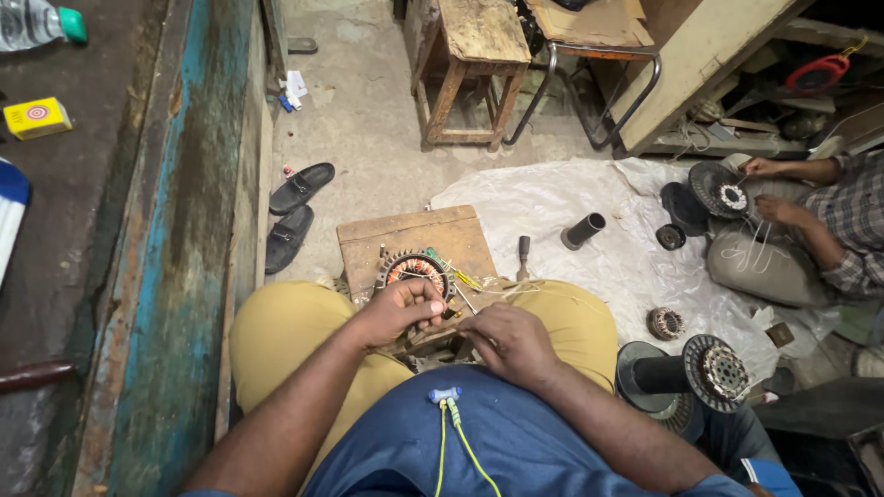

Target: The person winds a thin wire around the slots of a motor stator core, using a yellow screwdriver to push the wire into place. The person is seated on the floor in a workshop environment.

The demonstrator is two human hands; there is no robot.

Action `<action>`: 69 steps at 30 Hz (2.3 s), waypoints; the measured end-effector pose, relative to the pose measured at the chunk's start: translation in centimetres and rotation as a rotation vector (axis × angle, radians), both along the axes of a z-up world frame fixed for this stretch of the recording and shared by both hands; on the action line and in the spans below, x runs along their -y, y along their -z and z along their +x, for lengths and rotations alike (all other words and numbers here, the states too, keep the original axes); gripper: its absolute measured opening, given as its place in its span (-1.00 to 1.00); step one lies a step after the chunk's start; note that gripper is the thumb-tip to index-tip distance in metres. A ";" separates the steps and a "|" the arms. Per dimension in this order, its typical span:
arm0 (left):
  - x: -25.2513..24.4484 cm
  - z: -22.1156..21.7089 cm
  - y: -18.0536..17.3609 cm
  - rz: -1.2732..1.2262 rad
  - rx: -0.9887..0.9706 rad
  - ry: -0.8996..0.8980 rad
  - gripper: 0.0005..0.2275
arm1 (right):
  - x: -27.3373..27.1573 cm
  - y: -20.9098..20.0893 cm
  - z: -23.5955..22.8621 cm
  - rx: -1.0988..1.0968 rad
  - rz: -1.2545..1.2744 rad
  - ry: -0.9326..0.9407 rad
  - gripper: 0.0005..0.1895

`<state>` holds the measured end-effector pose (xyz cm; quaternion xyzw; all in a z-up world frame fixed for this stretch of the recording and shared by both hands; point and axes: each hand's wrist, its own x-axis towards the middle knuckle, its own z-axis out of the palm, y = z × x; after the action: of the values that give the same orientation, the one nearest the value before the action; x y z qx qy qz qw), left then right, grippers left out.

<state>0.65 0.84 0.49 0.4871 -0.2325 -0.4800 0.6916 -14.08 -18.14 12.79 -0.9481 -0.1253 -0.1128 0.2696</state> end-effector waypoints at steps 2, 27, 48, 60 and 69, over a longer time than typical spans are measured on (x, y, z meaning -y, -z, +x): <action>-0.3 0.3 -0.4 -0.028 0.033 0.021 -0.90 | 0.5 0.0 0.0 -0.019 -0.014 -0.006 -0.86; -3.0 3.8 0.2 0.017 0.187 -0.211 -0.86 | 7.2 -1.8 2.3 -0.126 0.136 -0.001 -0.70; -2.9 3.7 -0.3 -0.066 -0.126 -0.452 -0.91 | 0.3 6.4 8.8 -0.595 1.195 0.212 -0.61; -2.2 3.6 -0.6 0.155 0.181 -0.500 -0.88 | 1.2 7.8 8.6 -0.372 1.090 0.161 -0.81; -2.3 2.7 -2.6 0.456 0.514 -0.583 -0.86 | 2.2 9.7 7.3 -0.277 0.914 0.170 -0.81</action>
<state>3.35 3.13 3.04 0.7758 -0.1380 -0.1672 0.5926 -6.74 -20.34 3.04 -0.7457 0.0521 -0.0509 0.6623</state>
